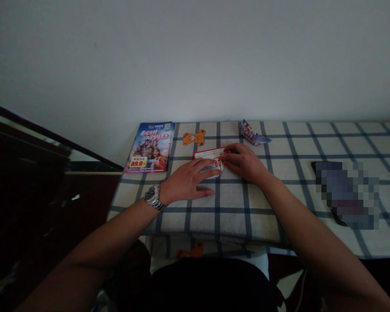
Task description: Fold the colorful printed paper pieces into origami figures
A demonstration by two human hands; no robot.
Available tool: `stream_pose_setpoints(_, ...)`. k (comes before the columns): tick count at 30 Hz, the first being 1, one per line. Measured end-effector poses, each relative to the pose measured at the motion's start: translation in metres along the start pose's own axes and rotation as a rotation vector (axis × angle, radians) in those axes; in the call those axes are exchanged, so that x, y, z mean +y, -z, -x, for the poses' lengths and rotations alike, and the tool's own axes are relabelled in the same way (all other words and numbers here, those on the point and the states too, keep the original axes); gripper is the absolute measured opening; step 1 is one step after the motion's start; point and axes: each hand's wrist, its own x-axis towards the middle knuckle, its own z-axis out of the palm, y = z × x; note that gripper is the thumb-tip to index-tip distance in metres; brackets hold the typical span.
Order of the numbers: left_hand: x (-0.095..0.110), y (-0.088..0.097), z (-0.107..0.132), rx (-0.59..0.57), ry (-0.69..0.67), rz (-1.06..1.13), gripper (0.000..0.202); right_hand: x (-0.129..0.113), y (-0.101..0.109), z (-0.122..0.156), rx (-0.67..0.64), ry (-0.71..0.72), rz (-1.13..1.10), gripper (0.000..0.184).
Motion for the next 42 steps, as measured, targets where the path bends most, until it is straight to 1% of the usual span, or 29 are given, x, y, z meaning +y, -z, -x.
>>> stream_pose_setpoints(6, 0.002, 0.0, 0.001, -0.015, 0.021, -0.012, 0.062, 0.002, 0.0, 0.0, -0.008, 0.002, -0.015, 0.025)
stream_pose_setpoints(11, 0.002, -0.001, 0.001, -0.023, 0.012, 0.002, 0.064, 0.001, -0.001, 0.0, -0.003, 0.024, 0.003, 0.024)
stream_pose_setpoints(16, 0.003, 0.0, 0.0, -0.022, 0.021, -0.007, 0.063, -0.006, 0.001, -0.002, 0.057, -0.015, -0.017, 0.022)
stream_pose_setpoints(20, 0.003, 0.001, 0.0, -0.02, 0.015, -0.014, 0.063, -0.016, 0.008, -0.002, 0.114, -0.029, 0.104, 0.01)
stream_pose_setpoints(23, 0.003, 0.002, 0.0, -0.018, 0.013, -0.007, 0.062, -0.018, 0.009, 0.0, 0.083, -0.018, 0.179, 0.006)
stream_pose_setpoints(26, 0.003, 0.001, 0.0, -0.013, 0.018, -0.003, 0.061, -0.017, 0.006, 0.0, 0.024, -0.035, 0.182, 0.003)
stream_pose_setpoints(30, 0.003, 0.001, -0.001, -0.01, 0.015, -0.001, 0.061, -0.018, 0.003, -0.001, 0.01, -0.087, 0.18, 0.005)
stream_pose_setpoints(36, 0.003, -0.001, 0.0, -0.009, 0.016, -0.011, 0.062, -0.021, 0.006, -0.004, 0.066, -0.145, 0.166, 0.012)
stream_pose_setpoints(42, 0.003, 0.0, 0.001, -0.015, 0.018, -0.005, 0.062, -0.009, 0.009, -0.005, 0.137, -0.197, 0.166, 0.014)
